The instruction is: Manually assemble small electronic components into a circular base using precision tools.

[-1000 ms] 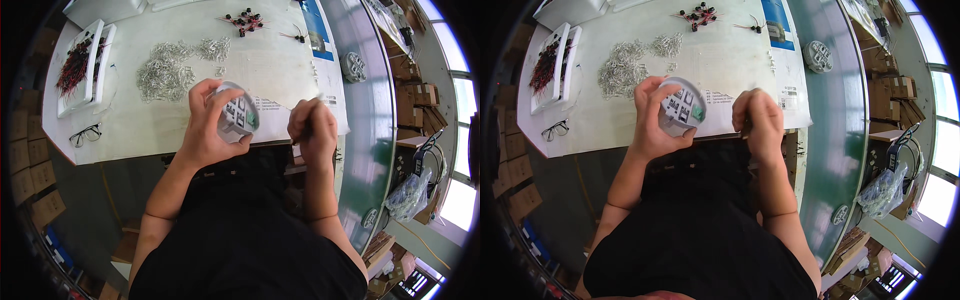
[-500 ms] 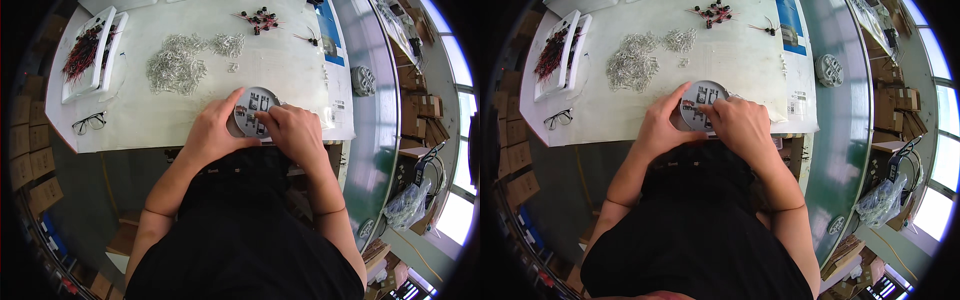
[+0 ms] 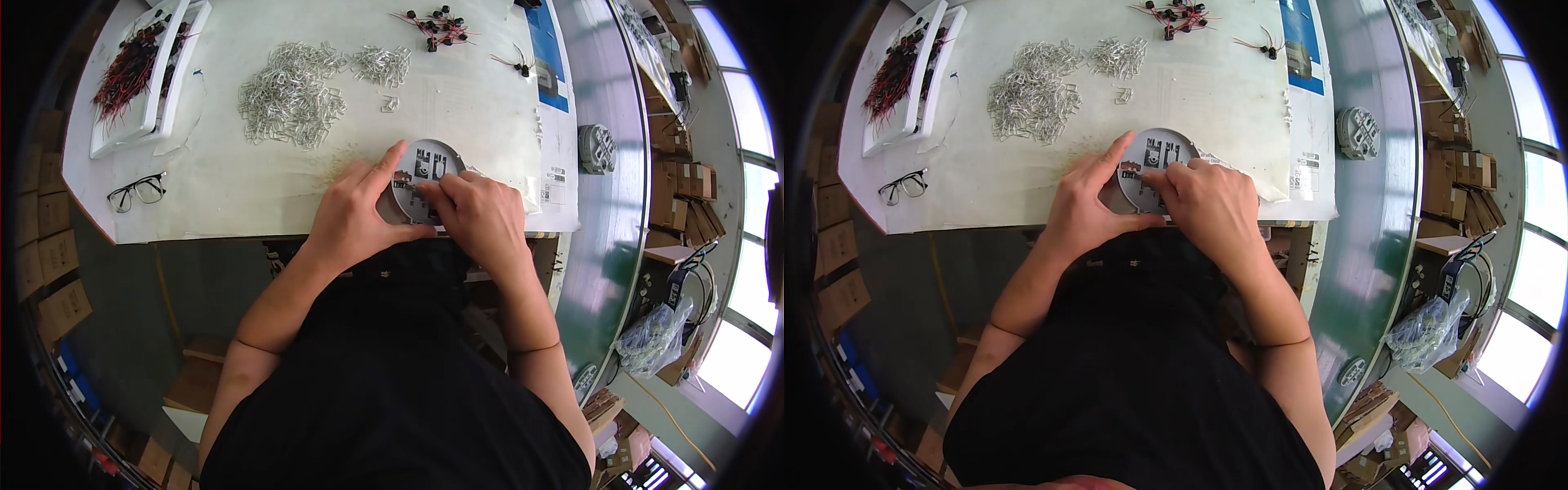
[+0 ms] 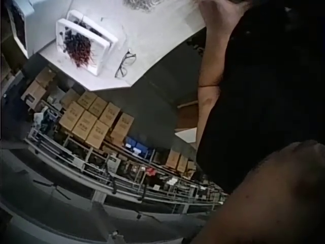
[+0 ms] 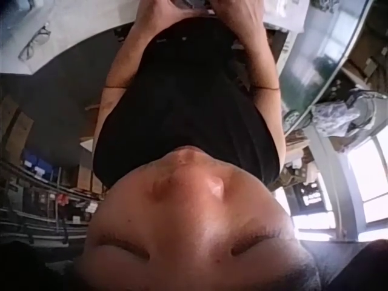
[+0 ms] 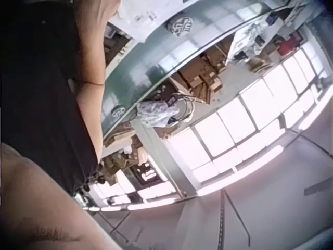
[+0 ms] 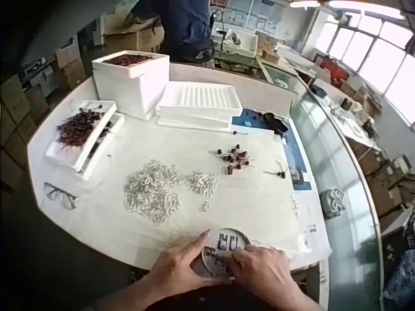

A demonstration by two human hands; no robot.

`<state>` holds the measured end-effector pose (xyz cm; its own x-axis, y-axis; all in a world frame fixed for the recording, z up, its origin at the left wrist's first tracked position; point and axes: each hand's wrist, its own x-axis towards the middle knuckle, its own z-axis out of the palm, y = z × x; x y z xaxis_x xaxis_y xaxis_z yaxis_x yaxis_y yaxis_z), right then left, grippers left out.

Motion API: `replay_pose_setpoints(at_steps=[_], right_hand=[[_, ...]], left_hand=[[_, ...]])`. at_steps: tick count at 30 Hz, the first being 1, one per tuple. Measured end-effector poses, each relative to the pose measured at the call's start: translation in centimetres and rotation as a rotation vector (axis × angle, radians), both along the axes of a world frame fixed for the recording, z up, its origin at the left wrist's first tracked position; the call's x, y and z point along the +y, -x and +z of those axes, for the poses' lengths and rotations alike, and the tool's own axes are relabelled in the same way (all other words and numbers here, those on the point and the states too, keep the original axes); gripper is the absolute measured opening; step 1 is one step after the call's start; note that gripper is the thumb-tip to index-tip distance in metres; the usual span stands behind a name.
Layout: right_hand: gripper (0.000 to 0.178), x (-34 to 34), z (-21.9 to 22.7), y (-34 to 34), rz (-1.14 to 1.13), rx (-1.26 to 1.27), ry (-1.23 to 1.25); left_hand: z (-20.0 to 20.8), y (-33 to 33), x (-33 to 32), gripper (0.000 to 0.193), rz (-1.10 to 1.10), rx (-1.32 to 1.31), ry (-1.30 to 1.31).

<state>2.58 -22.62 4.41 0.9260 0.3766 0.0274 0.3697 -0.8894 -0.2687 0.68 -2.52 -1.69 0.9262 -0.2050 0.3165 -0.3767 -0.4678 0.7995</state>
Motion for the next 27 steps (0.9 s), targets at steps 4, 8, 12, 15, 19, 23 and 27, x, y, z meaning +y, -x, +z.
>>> replay_pose_setpoints(at_steps=[4,8,12,15,19,23,27], right_hand=[[0.042,0.0,0.0,0.0,0.005,0.002,-0.007],[0.042,0.1,-0.1,0.1,0.006,-0.01,-0.004],[0.043,0.3,-0.4,0.3,-0.006,-0.038,0.0],[0.043,0.5,-0.3,0.4,-0.007,-0.05,0.015],[0.043,0.8,0.0,0.3,0.021,-0.05,0.056],[0.042,1.3,0.0,0.1,0.073,-0.079,0.089],[0.042,1.4,0.3,-0.2,0.106,-0.12,0.135]], left_hand=[[0.0,-0.1,-0.1,0.112,0.0,-0.02,0.009],[0.0,-0.1,-0.1,0.112,0.003,-0.023,0.015],[0.1,-0.2,-0.2,0.112,0.0,-0.018,0.014],[0.0,-0.2,-0.2,0.112,0.0,-0.026,0.009],[-0.2,-0.1,-0.2,0.113,0.006,-0.045,0.005],[-0.1,-0.2,-0.2,0.113,0.008,-0.043,-0.003],[-0.1,-0.2,-0.2,0.113,0.016,-0.027,-0.018]])
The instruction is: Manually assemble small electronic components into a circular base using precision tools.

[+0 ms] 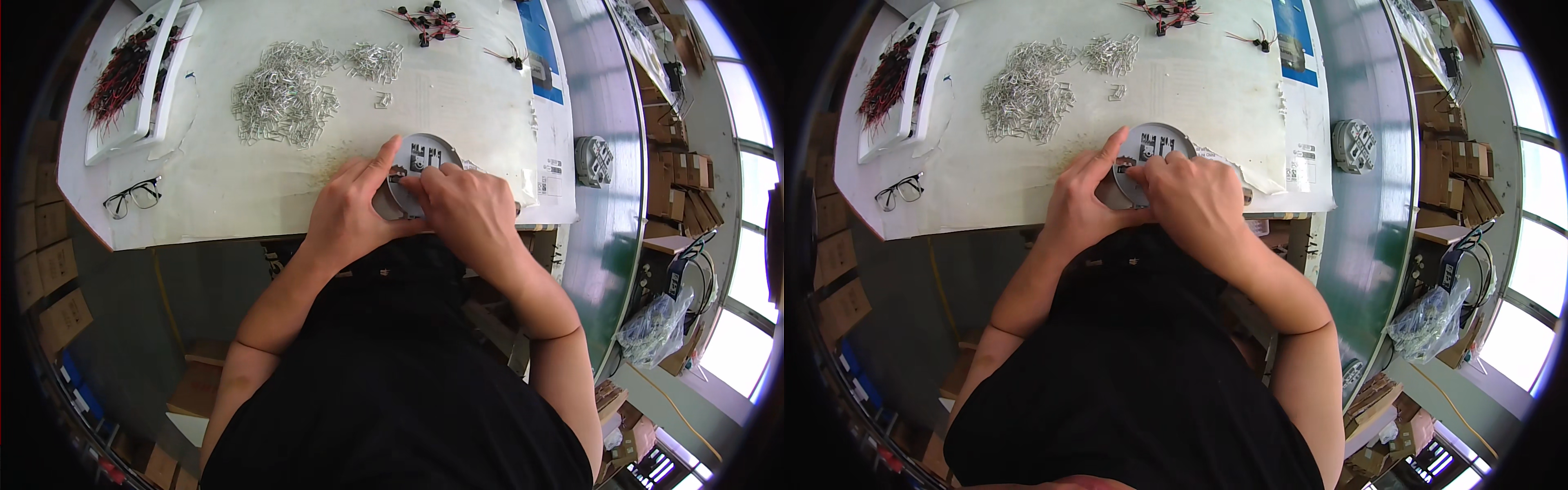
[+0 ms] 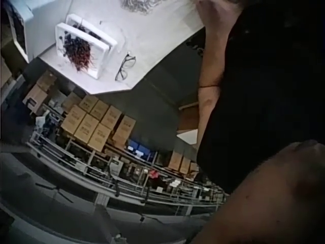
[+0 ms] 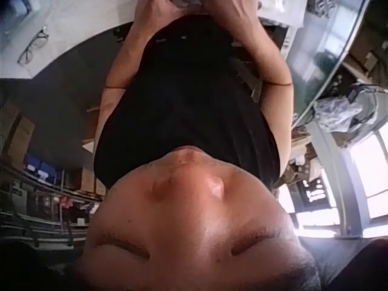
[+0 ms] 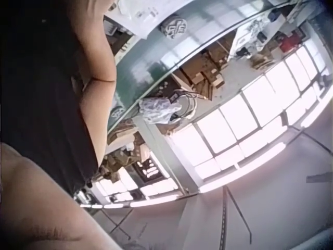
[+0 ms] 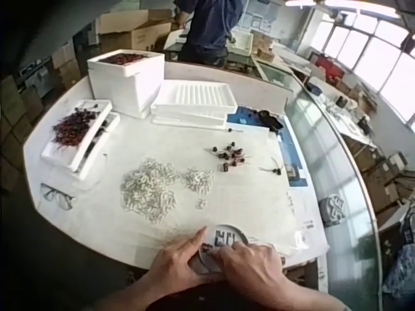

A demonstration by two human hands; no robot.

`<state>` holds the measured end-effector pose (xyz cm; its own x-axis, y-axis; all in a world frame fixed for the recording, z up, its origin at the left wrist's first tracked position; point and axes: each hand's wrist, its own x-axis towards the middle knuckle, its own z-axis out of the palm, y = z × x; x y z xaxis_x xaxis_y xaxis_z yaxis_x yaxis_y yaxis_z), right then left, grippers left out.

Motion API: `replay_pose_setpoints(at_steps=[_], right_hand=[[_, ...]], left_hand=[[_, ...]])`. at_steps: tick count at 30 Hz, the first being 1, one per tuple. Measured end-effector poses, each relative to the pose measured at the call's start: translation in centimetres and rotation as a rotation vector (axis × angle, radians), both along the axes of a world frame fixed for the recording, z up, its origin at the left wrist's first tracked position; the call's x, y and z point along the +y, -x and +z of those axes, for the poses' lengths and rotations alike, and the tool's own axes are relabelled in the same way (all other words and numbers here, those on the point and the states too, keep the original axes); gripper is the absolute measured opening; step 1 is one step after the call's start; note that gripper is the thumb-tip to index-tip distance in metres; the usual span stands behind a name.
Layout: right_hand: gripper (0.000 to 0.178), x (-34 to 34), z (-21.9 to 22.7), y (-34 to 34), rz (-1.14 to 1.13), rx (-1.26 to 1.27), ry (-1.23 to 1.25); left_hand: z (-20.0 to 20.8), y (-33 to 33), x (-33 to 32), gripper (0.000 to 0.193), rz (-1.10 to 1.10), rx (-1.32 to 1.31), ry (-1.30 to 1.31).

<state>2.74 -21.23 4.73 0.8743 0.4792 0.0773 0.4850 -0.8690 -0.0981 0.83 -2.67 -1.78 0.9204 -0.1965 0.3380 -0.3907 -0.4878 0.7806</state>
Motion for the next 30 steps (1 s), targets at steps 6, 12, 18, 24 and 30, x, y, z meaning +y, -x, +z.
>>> replay_pose_setpoints(at_steps=[6,12,18,24,30], right_hand=[[0.041,0.3,1.2,0.0,0.024,-0.014,0.015],[0.04,0.7,1.4,-0.5,0.047,-0.007,0.077],[0.041,0.0,1.5,-0.6,0.015,0.067,0.135],[0.042,-0.3,1.7,-0.6,-0.03,0.15,0.047],[0.042,0.6,2.1,-1.3,0.022,0.158,0.084]], left_hand=[[0.0,0.0,0.0,0.113,-0.003,0.018,0.021],[-0.1,0.0,0.2,0.113,-0.008,0.03,0.013],[0.0,-0.1,0.1,0.113,-0.005,0.037,-0.005],[0.0,0.0,0.2,0.114,-0.007,0.038,0.001],[0.2,-0.3,0.3,0.114,-0.023,0.041,0.001]])
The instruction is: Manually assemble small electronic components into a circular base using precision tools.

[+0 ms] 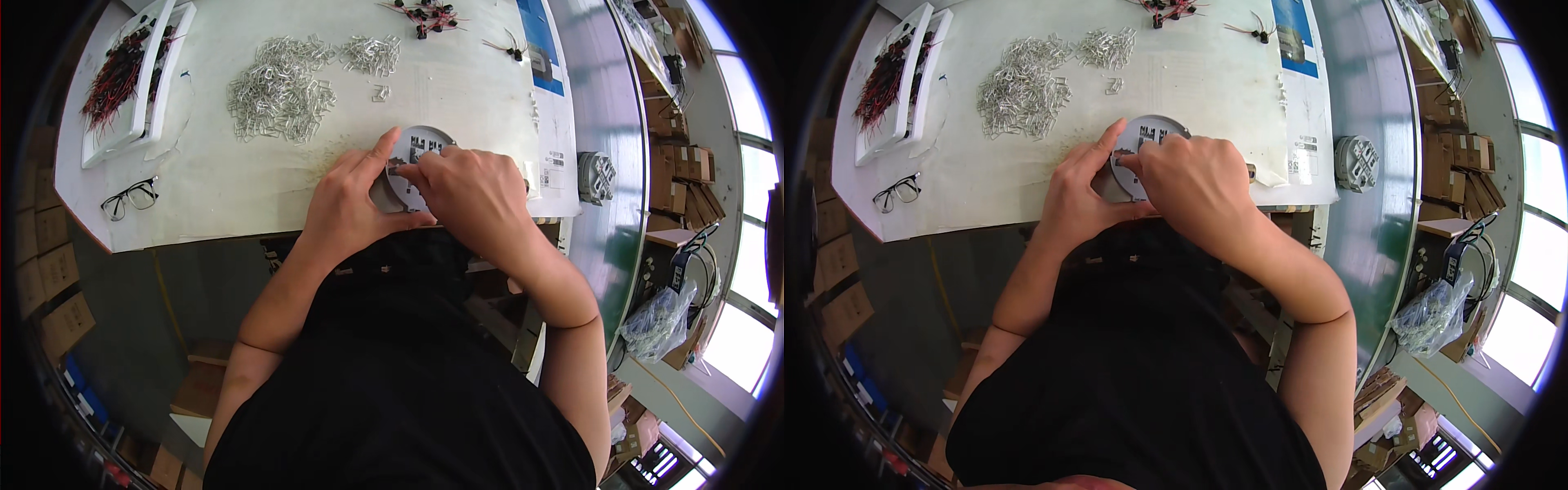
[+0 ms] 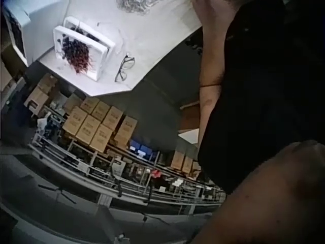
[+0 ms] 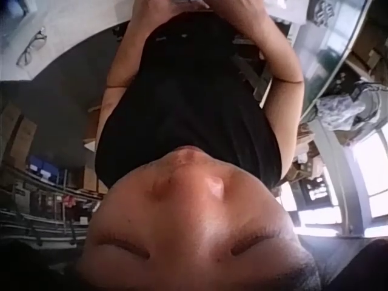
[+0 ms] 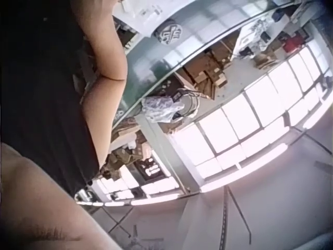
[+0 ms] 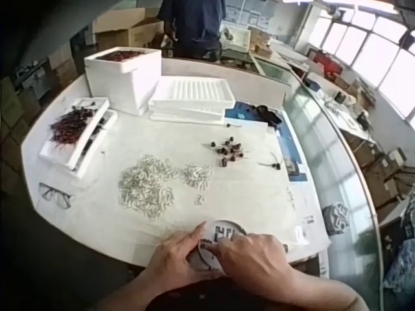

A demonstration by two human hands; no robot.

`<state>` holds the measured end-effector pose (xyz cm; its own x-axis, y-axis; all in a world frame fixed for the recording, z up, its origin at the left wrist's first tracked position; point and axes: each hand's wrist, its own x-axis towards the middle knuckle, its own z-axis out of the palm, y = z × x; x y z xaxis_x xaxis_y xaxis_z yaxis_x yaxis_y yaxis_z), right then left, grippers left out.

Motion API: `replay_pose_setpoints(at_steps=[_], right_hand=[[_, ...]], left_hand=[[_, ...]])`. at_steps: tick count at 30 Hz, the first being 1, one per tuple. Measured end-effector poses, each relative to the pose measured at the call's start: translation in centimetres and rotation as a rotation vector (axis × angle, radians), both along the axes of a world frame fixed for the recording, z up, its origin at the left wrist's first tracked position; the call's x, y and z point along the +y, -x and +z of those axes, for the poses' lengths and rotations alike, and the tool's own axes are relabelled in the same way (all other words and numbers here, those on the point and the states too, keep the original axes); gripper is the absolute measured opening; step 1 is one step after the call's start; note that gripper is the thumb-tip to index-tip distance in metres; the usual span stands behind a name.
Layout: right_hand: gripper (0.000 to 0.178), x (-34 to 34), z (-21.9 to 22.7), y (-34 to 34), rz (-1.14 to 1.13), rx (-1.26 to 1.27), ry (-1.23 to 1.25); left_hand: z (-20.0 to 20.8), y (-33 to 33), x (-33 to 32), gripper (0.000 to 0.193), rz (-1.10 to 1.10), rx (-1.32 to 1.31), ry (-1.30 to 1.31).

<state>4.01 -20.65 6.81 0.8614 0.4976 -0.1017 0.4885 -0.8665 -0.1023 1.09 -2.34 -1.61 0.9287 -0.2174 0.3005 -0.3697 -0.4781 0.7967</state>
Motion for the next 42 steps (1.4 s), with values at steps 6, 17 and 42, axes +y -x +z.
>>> replay_pose_setpoints(at_steps=[6,17,42], right_hand=[[0.043,0.2,0.5,-0.4,0.06,0.005,0.092],[0.038,-0.9,-0.3,-0.7,0.016,0.087,0.009],[0.05,-32.9,-4.8,-15.7,-1.119,-0.383,-0.847]], left_hand=[[-0.2,-0.1,0.0,0.114,-0.006,-0.017,-0.01],[0.0,0.3,-0.1,0.114,0.008,-0.009,-0.021],[-0.3,-0.7,0.8,0.014,0.011,-0.125,0.003]])
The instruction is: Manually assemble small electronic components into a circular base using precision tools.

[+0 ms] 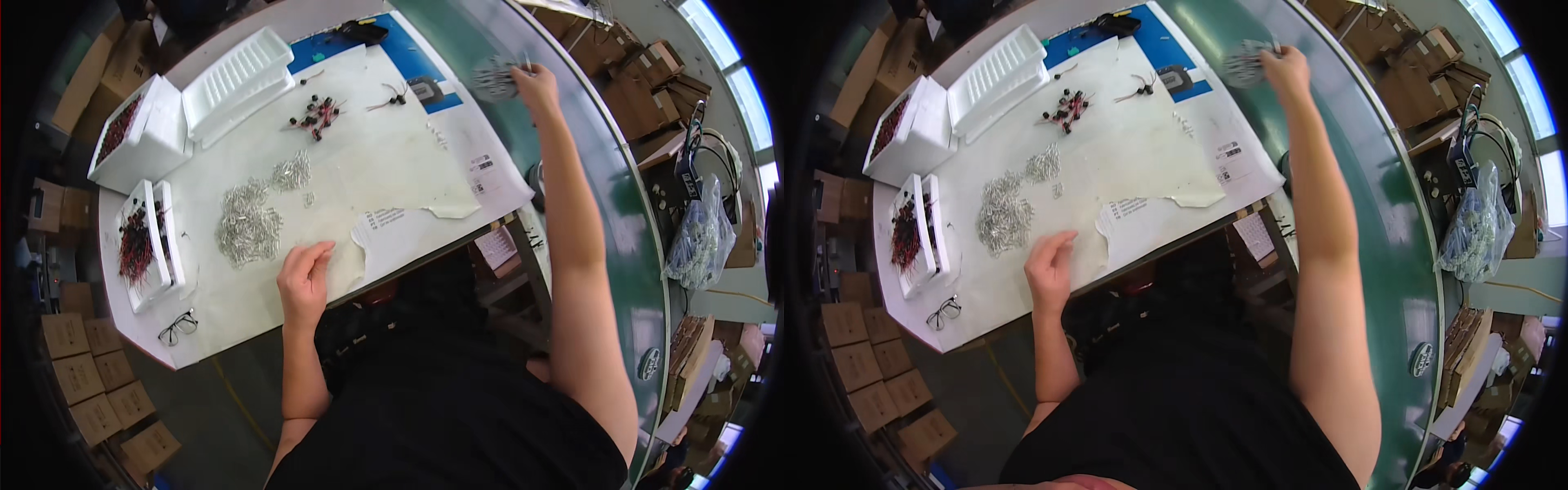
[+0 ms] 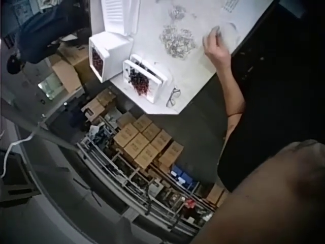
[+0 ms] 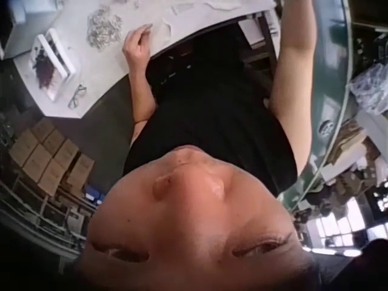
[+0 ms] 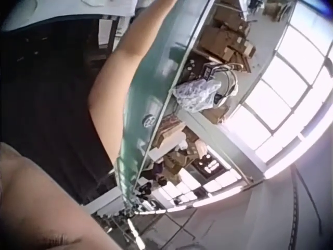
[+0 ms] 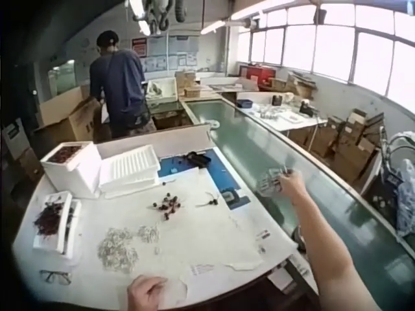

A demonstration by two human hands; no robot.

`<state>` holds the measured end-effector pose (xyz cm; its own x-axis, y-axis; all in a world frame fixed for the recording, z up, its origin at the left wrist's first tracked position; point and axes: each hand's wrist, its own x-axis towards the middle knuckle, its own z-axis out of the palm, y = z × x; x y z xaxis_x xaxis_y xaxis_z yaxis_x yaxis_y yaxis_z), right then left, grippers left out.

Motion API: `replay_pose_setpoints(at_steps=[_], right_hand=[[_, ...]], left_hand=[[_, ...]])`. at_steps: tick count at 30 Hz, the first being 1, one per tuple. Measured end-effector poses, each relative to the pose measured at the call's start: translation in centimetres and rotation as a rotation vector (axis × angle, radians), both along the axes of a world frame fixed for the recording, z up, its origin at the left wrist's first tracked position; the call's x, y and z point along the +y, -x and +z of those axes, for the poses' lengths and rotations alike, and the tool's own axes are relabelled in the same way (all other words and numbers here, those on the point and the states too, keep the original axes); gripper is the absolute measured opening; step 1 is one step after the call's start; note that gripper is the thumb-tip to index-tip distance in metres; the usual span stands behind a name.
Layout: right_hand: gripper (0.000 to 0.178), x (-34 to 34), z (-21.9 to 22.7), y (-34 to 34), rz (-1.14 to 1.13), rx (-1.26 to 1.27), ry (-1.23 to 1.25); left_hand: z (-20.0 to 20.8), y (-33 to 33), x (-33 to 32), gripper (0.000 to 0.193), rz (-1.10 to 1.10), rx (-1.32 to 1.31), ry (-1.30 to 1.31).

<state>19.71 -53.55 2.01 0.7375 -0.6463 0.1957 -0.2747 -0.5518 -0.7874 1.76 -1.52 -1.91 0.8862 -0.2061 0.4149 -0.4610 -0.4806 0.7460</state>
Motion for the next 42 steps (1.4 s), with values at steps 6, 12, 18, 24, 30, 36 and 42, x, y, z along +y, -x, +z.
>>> replay_pose_setpoints(at_steps=[6,12,18,24,30,36,42], right_hand=[[0.051,-14.6,-2.4,3.3,-0.235,0.406,0.2],[0.074,-5.6,2.9,12.7,0.138,0.41,0.186],[0.11,4.2,3.1,25.8,0.202,0.583,0.338],[0.108,5.2,1.9,26.0,0.017,0.474,0.311],[0.103,11.6,3.5,17.4,0.361,-0.057,0.039],[0.108,22.9,5.4,7.3,0.545,0.391,0.46],[0.115,28.6,4.5,12.1,1.175,0.213,0.542]], left_hand=[[0.1,0.2,-0.1,0.013,0.012,0.062,-0.007],[0.5,0.3,0.2,0.015,0.077,0.107,-0.058],[0.5,0.2,-0.3,0.017,0.05,-0.083,-0.129],[0.8,0.5,-0.6,0.016,0.014,-0.094,-0.078],[0.5,0.2,-0.3,0.014,0.016,-0.135,-0.059],[0.7,0.3,0.3,0.016,0.035,-0.102,-0.028],[0.1,0.5,0.8,0.042,0.2,-0.123,0.166]])
